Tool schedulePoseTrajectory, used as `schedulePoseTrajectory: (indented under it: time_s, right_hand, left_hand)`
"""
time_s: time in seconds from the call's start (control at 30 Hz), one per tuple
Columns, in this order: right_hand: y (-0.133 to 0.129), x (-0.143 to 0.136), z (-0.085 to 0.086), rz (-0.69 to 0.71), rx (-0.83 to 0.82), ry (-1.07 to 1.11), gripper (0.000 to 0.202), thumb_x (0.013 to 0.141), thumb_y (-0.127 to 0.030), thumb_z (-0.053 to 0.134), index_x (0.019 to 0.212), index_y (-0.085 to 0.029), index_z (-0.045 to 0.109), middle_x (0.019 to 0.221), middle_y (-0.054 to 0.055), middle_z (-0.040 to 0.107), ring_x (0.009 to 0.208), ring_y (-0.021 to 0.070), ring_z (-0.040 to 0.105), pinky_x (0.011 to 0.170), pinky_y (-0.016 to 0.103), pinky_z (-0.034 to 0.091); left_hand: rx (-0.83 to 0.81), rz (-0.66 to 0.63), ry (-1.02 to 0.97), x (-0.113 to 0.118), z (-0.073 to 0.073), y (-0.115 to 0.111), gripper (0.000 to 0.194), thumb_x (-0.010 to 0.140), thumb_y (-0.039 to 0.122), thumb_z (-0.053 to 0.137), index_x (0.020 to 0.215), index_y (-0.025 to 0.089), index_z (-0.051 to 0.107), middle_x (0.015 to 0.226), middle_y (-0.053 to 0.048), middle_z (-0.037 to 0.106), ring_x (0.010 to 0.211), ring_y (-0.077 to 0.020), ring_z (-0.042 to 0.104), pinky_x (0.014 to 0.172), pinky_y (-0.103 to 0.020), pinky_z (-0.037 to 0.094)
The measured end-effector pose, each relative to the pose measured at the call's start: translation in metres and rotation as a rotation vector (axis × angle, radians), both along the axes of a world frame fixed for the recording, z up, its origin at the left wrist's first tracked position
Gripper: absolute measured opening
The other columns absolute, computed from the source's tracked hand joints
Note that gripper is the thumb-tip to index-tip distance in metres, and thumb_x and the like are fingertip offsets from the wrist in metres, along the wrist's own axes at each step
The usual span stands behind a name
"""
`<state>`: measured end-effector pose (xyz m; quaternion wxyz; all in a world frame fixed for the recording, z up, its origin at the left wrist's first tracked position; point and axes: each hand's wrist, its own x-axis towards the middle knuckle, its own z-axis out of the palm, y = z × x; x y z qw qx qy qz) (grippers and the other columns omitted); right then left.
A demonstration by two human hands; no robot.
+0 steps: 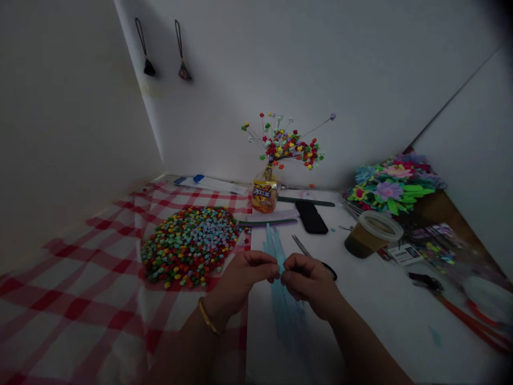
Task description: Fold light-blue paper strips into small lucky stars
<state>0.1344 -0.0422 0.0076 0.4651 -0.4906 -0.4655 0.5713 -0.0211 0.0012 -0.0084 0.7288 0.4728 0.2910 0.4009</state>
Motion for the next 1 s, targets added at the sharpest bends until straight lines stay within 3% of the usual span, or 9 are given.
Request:
schedulePoseTrajectory:
  time_s: [0.2, 0.37, 0.5, 0.83, 1.0]
  right_hand:
    - [0.0005, -0.0005, 0.0014, -0.046, 0.068, -0.047, 0.015, 0.067, -0.025, 0.067, 0.063, -0.017, 0.055, 0.045, -0.008, 0.042, 0.039, 0.0035, 0.032, 0.037, 0.018, 0.022]
    - [0.0012, 0.0006, -0.0026, -0.043, 0.072, 0.040, 0.023, 0.072, -0.035, 0.067, 0.068, -0.016, 0.055, 0.044, -0.008, 0.044, 0.037, 0.0039, 0.032, 0.035, 0.019, 0.019]
    - [0.0004, 0.0011, -0.0045, -0.013, 0.101, -0.003, 0.023, 0.077, -0.037, 0.064, 0.069, -0.017, 0.055, 0.043, -0.007, 0.048, 0.035, 0.0042, 0.035, 0.035, 0.019, 0.024]
    - [-0.0011, 0.0023, -0.0035, -0.001, 0.127, -0.071, 0.024, 0.077, -0.037, 0.062, 0.067, -0.018, 0.052, 0.044, -0.006, 0.049, 0.037, 0.0053, 0.037, 0.038, 0.020, 0.027]
    - [-0.0029, 0.0020, -0.0004, 0.012, 0.125, -0.006, 0.023, 0.074, -0.035, 0.063, 0.065, -0.018, 0.050, 0.043, -0.007, 0.047, 0.037, 0.0047, 0.034, 0.038, 0.019, 0.022]
  left_hand:
    - [0.004, 0.112, 0.015, 0.0038, 0.0051, -0.0032, 0.004, 0.063, 0.017, 0.072, 0.062, 0.014, 0.069, 0.055, 0.001, 0.062, 0.055, -0.0104, 0.051, 0.059, -0.024, 0.040]
    - [-0.023, 0.048, -0.056, 0.0033, 0.0037, -0.0031, 0.011, 0.062, 0.019, 0.076, 0.071, 0.015, 0.070, 0.062, 0.000, 0.065, 0.060, -0.0113, 0.055, 0.063, -0.025, 0.041]
    - [-0.019, 0.048, -0.036, 0.0027, 0.0033, -0.0029, 0.009, 0.063, 0.018, 0.075, 0.066, 0.014, 0.068, 0.059, 0.001, 0.064, 0.059, -0.0106, 0.054, 0.063, -0.025, 0.041]
    - [-0.010, 0.107, -0.014, 0.0068, 0.0036, -0.0064, 0.010, 0.060, 0.016, 0.075, 0.064, 0.014, 0.067, 0.059, 0.002, 0.063, 0.058, -0.0099, 0.053, 0.060, -0.023, 0.042]
    - [0.034, 0.116, -0.016, 0.0059, 0.0035, -0.0060, 0.019, 0.056, 0.017, 0.079, 0.072, 0.016, 0.070, 0.070, 0.000, 0.067, 0.067, -0.0123, 0.057, 0.067, -0.025, 0.045]
